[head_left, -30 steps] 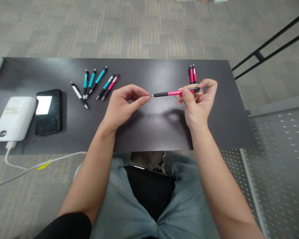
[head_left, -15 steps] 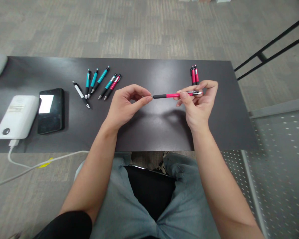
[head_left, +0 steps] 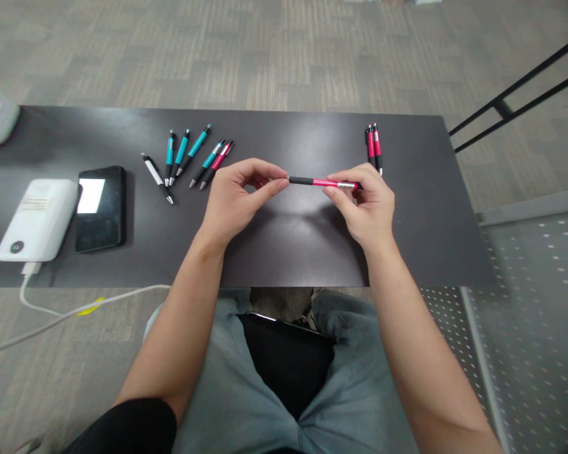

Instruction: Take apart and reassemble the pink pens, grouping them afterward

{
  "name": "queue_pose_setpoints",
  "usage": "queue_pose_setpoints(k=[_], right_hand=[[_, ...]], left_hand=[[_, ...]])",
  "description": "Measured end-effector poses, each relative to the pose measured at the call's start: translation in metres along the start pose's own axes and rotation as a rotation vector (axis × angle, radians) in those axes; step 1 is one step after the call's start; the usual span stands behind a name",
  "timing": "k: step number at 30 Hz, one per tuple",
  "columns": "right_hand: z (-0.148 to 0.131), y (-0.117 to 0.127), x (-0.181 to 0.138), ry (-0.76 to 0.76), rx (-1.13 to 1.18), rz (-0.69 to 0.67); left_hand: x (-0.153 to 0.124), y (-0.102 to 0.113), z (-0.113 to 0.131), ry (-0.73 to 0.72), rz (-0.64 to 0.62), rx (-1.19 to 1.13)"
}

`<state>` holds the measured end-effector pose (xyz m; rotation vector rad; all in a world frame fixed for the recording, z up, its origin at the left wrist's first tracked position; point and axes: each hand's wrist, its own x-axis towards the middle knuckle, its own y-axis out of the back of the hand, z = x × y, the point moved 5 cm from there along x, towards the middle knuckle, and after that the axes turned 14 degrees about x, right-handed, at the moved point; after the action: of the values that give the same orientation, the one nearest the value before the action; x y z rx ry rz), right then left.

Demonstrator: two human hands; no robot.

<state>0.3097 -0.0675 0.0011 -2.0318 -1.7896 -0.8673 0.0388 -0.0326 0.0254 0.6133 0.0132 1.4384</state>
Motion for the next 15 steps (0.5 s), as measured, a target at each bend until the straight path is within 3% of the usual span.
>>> queue_pose_setpoints(k=[3,9,15], right_hand=[[-0.0034,0.0035,0.0015,0.035,-0.048,-0.004],[-0.0014,-0.0043,-0.0013,-0.082,0.003,-0.128],[-0.0080,-0.0047,0.0030,-0.048,-0.026,-0.160]], left_hand=[[-0.0003,0.0009,0.0024,-0.012,-0.009,0.027],[0.0004,0.0033,0.0021,-0.016,-0.002,0.065],[0.0000,0.0058,0.0012,-0.012,-0.027,0.091]])
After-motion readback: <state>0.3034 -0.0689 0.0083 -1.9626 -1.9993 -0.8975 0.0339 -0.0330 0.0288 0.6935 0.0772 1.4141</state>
